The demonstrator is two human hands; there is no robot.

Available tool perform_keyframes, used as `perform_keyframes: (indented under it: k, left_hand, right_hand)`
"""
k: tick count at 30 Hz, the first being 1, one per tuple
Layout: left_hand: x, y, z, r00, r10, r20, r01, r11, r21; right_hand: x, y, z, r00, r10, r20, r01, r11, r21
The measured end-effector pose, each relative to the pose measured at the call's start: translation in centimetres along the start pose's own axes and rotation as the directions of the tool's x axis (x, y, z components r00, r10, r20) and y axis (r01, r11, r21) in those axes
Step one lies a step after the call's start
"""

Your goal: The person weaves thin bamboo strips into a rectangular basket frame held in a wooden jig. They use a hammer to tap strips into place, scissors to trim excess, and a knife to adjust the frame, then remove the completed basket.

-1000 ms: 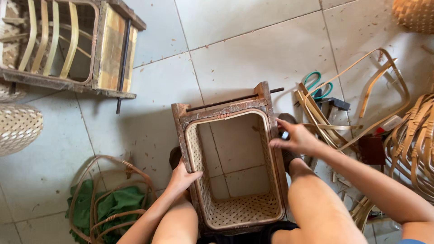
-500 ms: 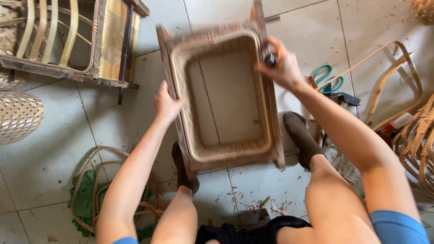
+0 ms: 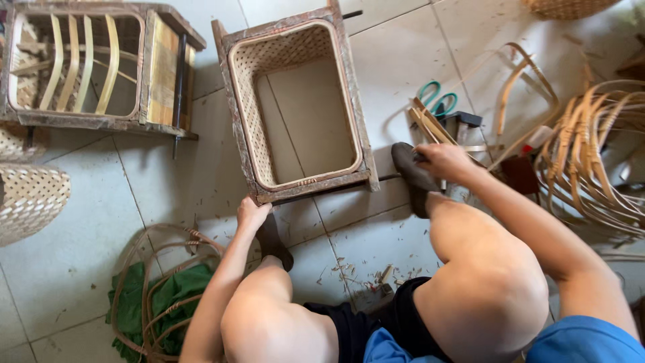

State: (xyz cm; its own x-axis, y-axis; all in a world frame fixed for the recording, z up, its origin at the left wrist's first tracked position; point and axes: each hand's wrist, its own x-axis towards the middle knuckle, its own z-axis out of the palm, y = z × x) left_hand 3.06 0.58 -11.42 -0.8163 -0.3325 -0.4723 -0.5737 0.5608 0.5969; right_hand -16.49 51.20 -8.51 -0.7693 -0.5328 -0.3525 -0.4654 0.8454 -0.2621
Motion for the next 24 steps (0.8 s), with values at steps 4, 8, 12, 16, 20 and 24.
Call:
perform_keyframes:
  k: [4, 8, 12, 16, 20, 24]
  left_hand:
    - [0.5, 1.1, 0.1, 0.982, -0.188, -0.001, 0.183, 0.956, 0.231]
    - [0.0, 1.4, -0.7, 0.933, -0.351, 0.081, 0.334, 0.926, 0.176]
    - [-1.0, 0.7, -0.8, 0.958, -0.282, 0.053, 0.261, 0.934, 0.244]
    - [-1.8, -0.6, -0.7, 0.986, -0.168, -0.012, 0.16, 0.916, 0.367]
    - [-2.4, -1.0, -0.7, 0.982, -0.191, 0.002, 0.179, 0.924, 0.337]
    - [-2.5, -0.7, -0.4, 0.978, -0.208, -0.013, 0.201, 0.921, 0.334]
  right_hand:
    - [-1.0, -2.8, 2.5, 0.998, -0.057, 0.026, 0.058, 0.996, -0.067]
    - [0.0, -4.7, 3.8, 0.972, -0.202, 0.123, 0.197, 0.979, 0.047]
    - [3.8, -6.2, 5.3, 0.89, -0.396, 0.227, 0.33, 0.902, 0.279]
    - [8.0, -7.7, 7.0, 0.566, -0.396, 0.723, -0.026, 0.868, 0.495]
    - [7.9, -8.4, 8.2, 0.444, -0.291, 0.847, -0.136, 0.913, 0.385]
    - [4.3, -9.0, 9.3, 0.95, -0.211, 0.231, 0.21, 0.977, 0.03]
